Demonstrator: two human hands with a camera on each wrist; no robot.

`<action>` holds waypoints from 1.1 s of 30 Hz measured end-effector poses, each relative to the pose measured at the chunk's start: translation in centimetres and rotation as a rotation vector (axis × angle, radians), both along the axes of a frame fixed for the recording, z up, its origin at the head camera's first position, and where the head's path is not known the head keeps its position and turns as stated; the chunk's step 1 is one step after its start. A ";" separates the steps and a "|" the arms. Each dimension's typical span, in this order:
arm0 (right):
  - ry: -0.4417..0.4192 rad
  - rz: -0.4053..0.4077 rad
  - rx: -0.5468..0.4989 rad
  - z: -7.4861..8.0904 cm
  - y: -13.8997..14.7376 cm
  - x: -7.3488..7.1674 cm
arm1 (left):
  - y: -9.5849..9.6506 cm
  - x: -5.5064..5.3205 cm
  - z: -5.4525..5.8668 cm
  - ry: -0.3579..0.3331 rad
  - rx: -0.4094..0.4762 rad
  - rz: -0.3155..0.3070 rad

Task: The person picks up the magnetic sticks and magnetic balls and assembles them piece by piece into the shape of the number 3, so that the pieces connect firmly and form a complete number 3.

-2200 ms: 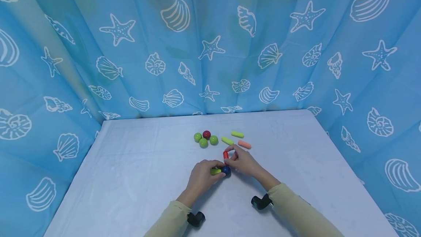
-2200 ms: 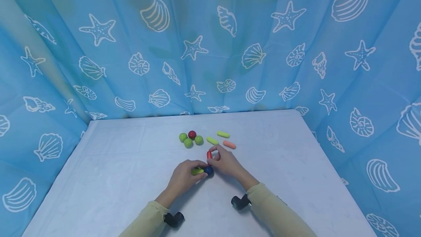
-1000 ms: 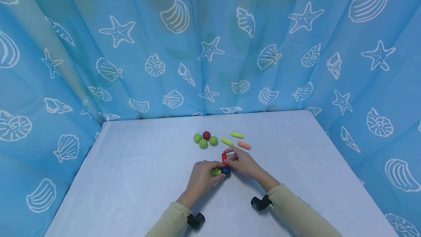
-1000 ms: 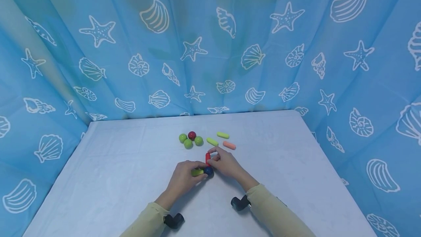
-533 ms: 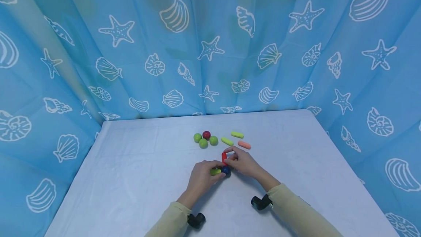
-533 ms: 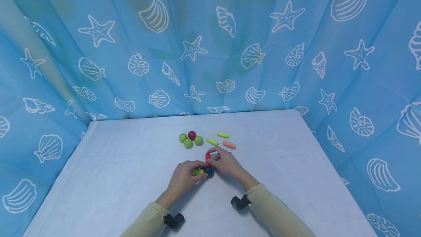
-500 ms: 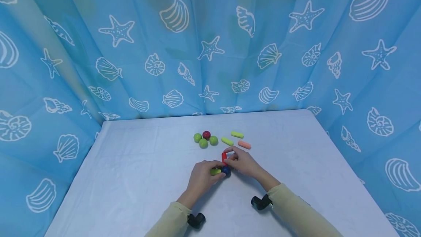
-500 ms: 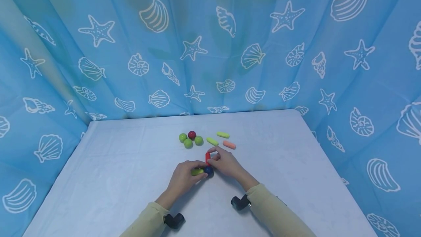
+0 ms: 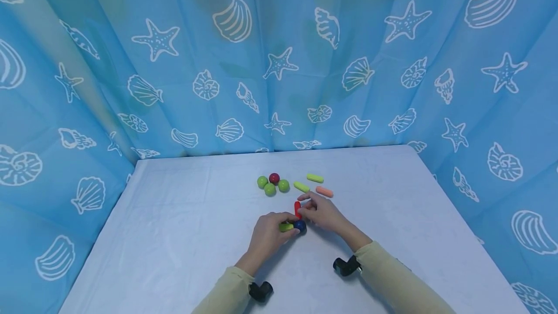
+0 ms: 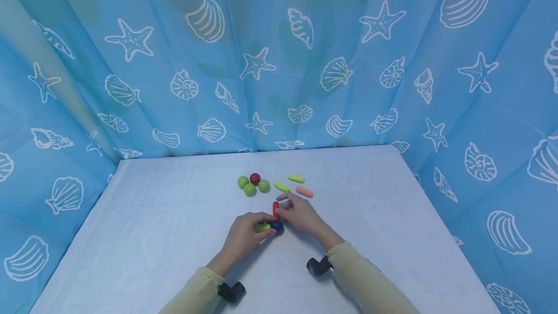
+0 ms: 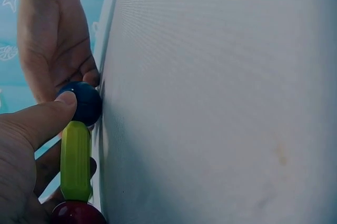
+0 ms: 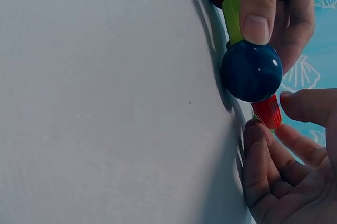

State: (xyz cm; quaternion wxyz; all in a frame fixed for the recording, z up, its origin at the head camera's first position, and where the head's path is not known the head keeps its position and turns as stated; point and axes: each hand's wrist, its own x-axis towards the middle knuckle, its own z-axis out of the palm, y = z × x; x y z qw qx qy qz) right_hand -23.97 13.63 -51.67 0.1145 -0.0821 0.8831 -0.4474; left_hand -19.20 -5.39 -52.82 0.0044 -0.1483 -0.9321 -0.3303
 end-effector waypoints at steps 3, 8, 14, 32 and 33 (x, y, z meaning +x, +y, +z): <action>0.012 -0.013 -0.003 0.0 0.0 -0.3 | 0.0 -0.1 -0.1 0.005 -0.003 0.002; 0.037 -0.024 0.007 -0.4 0.0 -1.1 | -0.1 -0.2 -0.1 0.007 0.003 -0.004; 0.051 -0.027 0.044 -0.5 -0.2 -2.1 | -0.2 -0.2 -0.1 0.010 0.018 -0.011; 0.065 -0.002 0.108 -0.2 -1.6 -4.5 | -0.1 -0.1 0.2 -0.018 0.016 0.000; 0.062 -0.003 0.111 -0.1 -1.7 -4.6 | -0.1 -0.1 0.2 -0.019 0.016 0.000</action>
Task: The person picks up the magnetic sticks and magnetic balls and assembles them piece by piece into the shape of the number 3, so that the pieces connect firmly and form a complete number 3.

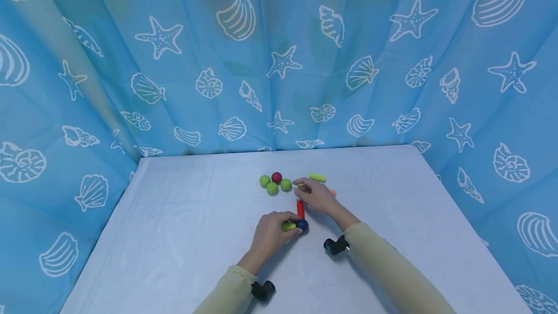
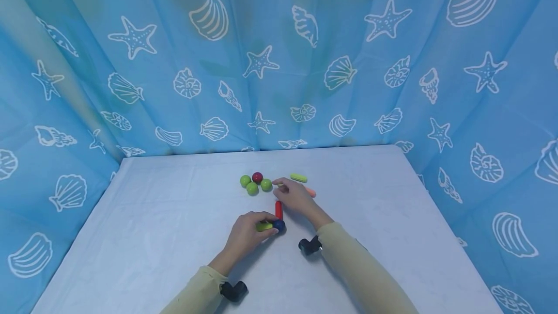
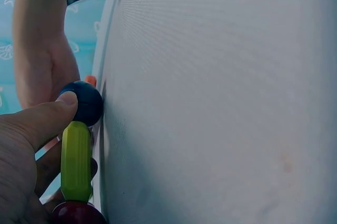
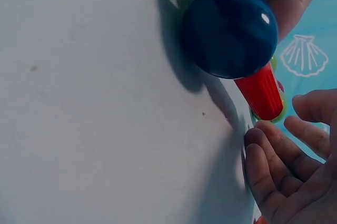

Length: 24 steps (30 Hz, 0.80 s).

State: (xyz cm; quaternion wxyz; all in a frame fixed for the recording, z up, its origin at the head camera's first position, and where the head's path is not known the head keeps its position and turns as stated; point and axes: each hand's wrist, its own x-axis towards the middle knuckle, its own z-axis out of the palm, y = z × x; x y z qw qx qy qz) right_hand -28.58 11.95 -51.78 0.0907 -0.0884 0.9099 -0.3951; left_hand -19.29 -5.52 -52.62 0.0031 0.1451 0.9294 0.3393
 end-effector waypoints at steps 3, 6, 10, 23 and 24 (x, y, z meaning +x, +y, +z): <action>-0.005 -0.001 0.009 0.2 -0.3 -0.2 | 0.0 0.0 0.0 0.000 0.000 0.001; -0.004 -0.009 0.014 0.2 -0.5 -0.5 | 0.0 0.0 0.0 0.002 -0.004 0.000; 0.009 -0.021 0.015 0.2 -0.8 -0.9 | 0.0 0.0 0.0 0.002 -0.008 -0.002; 0.019 -0.029 0.024 0.5 -1.8 -1.8 | 0.0 0.0 0.1 0.003 -0.002 -0.002; 0.022 -0.025 0.028 0.4 -1.9 -2.0 | 0.0 0.0 0.1 0.003 -0.002 -0.002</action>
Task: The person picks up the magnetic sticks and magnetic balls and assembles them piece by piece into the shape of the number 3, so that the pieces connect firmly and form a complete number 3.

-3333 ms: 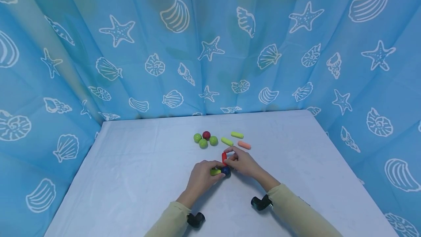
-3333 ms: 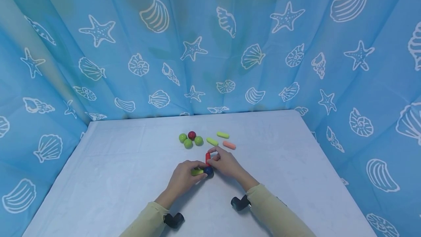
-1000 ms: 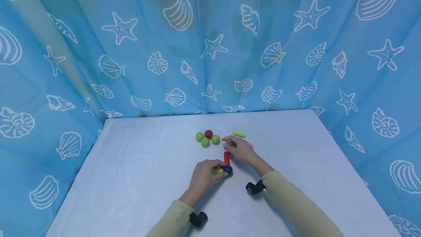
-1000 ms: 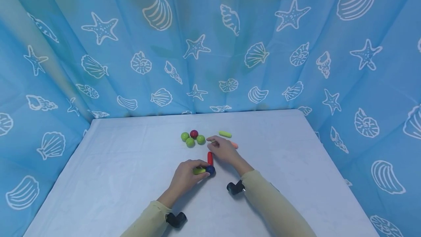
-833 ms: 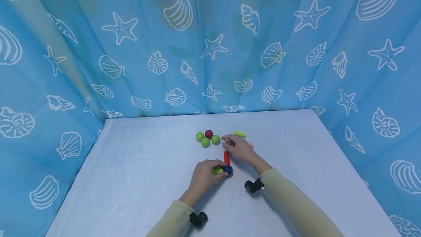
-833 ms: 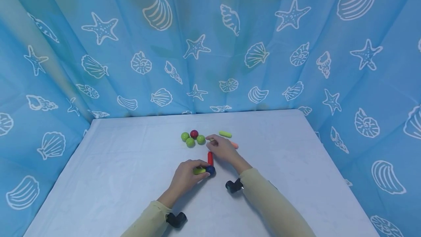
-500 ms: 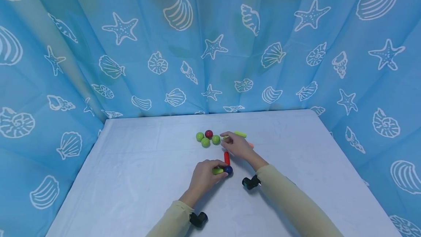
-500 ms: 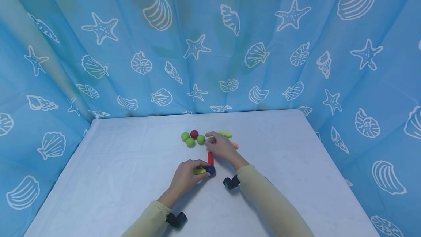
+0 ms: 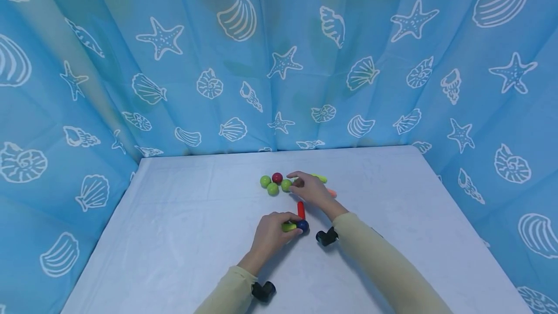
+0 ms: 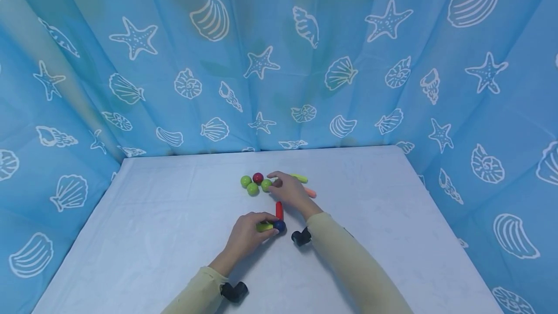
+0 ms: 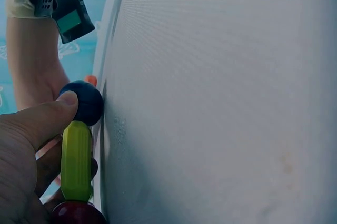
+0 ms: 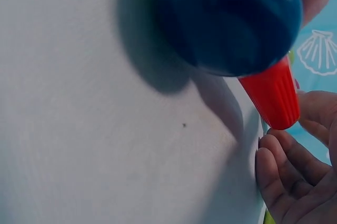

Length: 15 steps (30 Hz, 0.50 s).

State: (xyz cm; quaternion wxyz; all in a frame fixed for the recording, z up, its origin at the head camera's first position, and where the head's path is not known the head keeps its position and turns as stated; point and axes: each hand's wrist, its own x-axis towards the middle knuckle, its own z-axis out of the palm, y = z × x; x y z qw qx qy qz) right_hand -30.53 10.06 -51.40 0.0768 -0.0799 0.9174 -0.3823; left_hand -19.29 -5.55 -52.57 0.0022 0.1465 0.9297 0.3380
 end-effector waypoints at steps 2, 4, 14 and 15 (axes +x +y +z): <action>0.007 0.004 0.009 -0.2 -0.1 -0.2 | 0.0 0.0 0.0 0.002 -0.001 0.003; 0.014 0.006 0.014 -0.4 -0.1 -0.4 | 0.0 0.0 0.0 0.004 -0.002 0.004; 0.032 0.001 0.035 -0.8 -0.4 -0.7 | -0.1 0.0 -0.2 0.021 -0.002 -0.002; 0.032 0.002 0.039 -0.8 -0.4 -0.7 | -0.1 0.0 -0.2 0.021 -0.002 -0.001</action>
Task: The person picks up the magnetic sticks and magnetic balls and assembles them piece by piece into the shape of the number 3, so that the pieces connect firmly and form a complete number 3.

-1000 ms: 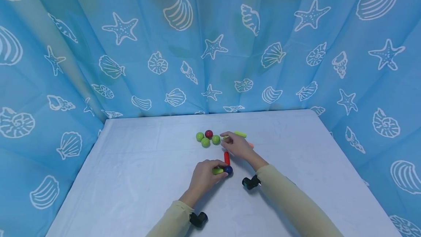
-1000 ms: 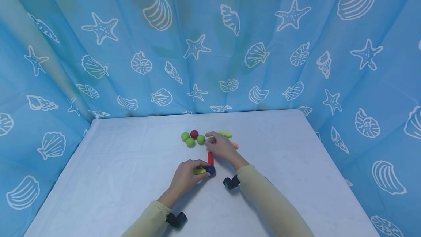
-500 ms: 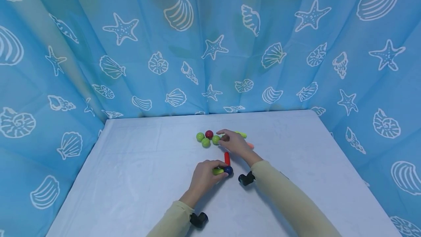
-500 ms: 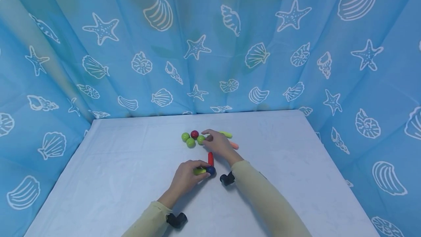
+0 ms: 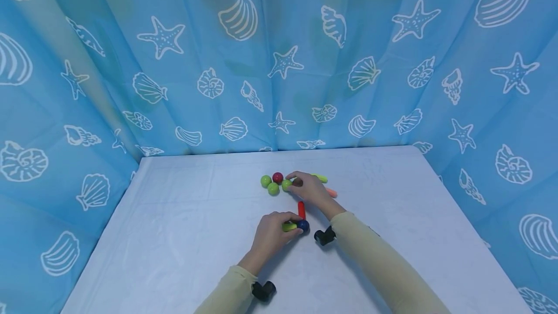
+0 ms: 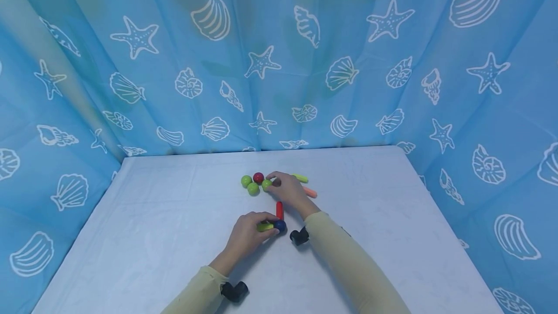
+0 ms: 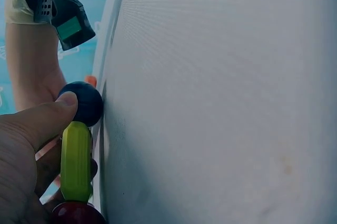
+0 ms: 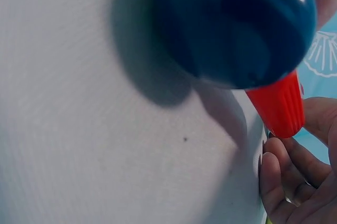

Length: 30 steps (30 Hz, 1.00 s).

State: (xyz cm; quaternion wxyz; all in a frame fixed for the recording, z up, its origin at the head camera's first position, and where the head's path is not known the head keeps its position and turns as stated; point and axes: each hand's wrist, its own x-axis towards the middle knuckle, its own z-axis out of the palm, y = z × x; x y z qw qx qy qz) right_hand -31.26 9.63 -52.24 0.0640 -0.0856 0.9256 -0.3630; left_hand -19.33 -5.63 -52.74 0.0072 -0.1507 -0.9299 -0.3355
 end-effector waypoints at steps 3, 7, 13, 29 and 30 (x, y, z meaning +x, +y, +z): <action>0.001 0.001 0.011 0.1 -0.1 0.0 | 0.0 0.0 0.0 -0.006 -0.003 0.005; -0.004 0.003 0.018 0.3 0.0 0.2 | 0.1 0.0 0.1 -0.024 -0.004 0.011; 0.007 0.018 0.049 0.7 0.5 0.5 | 0.1 0.0 0.1 -0.026 -0.006 0.011; 0.033 0.014 0.066 0.9 2.7 1.8 | 0.2 0.1 0.1 -0.026 0.003 0.014; 0.028 0.010 0.059 1.0 2.8 2.0 | 0.2 0.1 0.1 -0.026 0.002 0.015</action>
